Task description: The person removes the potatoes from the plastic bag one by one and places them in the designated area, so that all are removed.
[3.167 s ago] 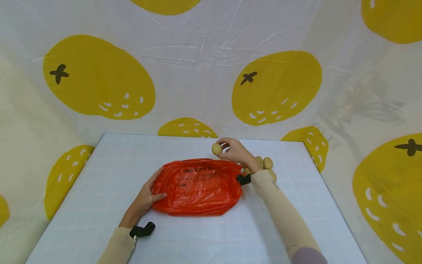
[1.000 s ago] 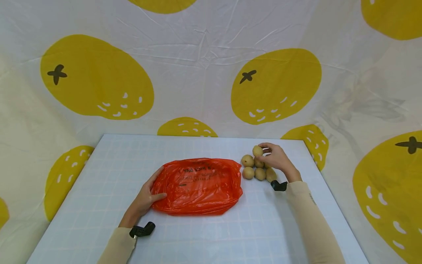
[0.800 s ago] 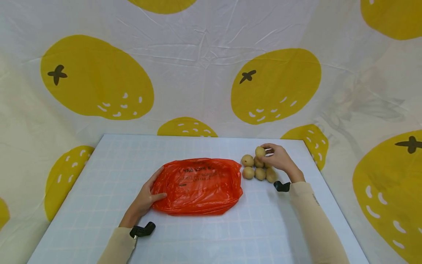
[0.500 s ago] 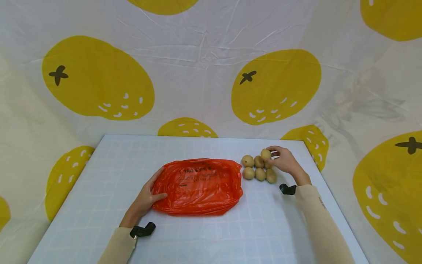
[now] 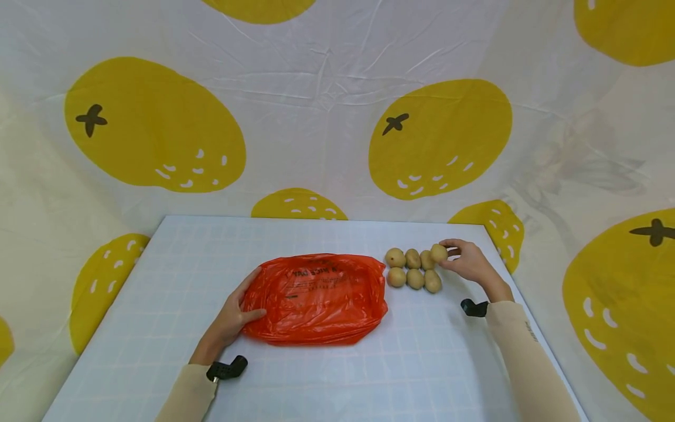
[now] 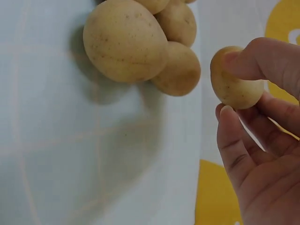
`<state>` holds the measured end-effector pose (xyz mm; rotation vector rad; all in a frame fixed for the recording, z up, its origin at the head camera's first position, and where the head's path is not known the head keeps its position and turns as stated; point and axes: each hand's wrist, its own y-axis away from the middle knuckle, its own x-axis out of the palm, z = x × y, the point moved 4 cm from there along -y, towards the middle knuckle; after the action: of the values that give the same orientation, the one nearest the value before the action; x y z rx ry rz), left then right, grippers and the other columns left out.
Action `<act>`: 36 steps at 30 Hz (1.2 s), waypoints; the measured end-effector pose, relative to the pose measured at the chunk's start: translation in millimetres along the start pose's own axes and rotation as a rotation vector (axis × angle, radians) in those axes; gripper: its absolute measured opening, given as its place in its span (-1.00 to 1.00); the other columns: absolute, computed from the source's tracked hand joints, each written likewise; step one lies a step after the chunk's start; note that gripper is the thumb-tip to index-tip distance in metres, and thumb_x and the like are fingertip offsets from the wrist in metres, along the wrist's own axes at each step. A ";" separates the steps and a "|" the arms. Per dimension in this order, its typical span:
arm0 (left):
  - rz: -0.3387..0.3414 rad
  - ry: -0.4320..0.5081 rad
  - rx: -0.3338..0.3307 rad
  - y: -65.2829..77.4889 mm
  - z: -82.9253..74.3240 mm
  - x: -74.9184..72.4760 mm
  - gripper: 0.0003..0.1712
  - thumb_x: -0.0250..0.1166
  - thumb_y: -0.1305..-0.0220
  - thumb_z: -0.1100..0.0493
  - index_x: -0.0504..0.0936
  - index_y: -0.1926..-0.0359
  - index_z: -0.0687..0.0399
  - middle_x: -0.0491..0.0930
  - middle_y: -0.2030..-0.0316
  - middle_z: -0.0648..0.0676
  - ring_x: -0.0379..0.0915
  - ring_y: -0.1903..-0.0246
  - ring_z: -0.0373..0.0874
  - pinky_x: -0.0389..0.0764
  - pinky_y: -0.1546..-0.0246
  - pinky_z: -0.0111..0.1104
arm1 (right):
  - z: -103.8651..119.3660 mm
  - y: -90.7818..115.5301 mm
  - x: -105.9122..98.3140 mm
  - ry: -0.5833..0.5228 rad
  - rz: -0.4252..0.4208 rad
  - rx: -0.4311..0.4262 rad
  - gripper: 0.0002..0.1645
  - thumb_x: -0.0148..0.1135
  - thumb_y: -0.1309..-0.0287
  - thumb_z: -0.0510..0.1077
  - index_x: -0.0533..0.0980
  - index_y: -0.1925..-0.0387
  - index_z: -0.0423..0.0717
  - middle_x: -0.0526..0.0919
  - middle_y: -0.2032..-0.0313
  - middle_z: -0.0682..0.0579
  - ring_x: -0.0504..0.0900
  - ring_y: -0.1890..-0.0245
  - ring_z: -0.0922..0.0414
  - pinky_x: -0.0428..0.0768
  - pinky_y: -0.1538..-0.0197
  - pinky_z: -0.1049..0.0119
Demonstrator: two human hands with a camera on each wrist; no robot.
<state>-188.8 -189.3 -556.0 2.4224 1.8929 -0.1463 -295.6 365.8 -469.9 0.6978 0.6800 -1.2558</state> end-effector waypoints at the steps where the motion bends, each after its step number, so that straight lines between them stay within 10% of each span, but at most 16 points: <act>1: -0.002 -0.002 -0.001 0.1 0.0 -0.1 0.17 0.47 -0.16 0.30 -0.01 -0.66 -0.09 -0.10 -0.66 0.12 -0.20 -0.61 0.25 0.36 -0.20 -0.68 | -1.5 1.1 -0.5 0.003 0.000 -0.002 -0.33 0.40 -0.23 -0.10 0.46 -0.30 -0.29 0.56 -0.24 -0.35 0.59 -0.18 -0.30 0.64 -0.16 -0.15; 36: -0.018 0.003 -0.018 -0.8 1.9 -0.2 0.20 0.47 -0.13 0.33 -0.02 -0.66 -0.14 -0.11 -0.66 0.12 -0.18 -0.60 0.26 0.41 -0.19 -0.65 | -40.0 8.4 15.3 -0.005 0.071 0.066 -0.33 0.38 -0.21 -0.13 0.47 -0.29 -0.34 0.57 -0.23 -0.38 0.62 -0.15 -0.27 0.64 -0.16 -0.10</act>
<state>-189.6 -189.5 -557.8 2.3960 1.9094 -0.1254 -287.6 389.3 -505.7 0.7663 0.6070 -1.2184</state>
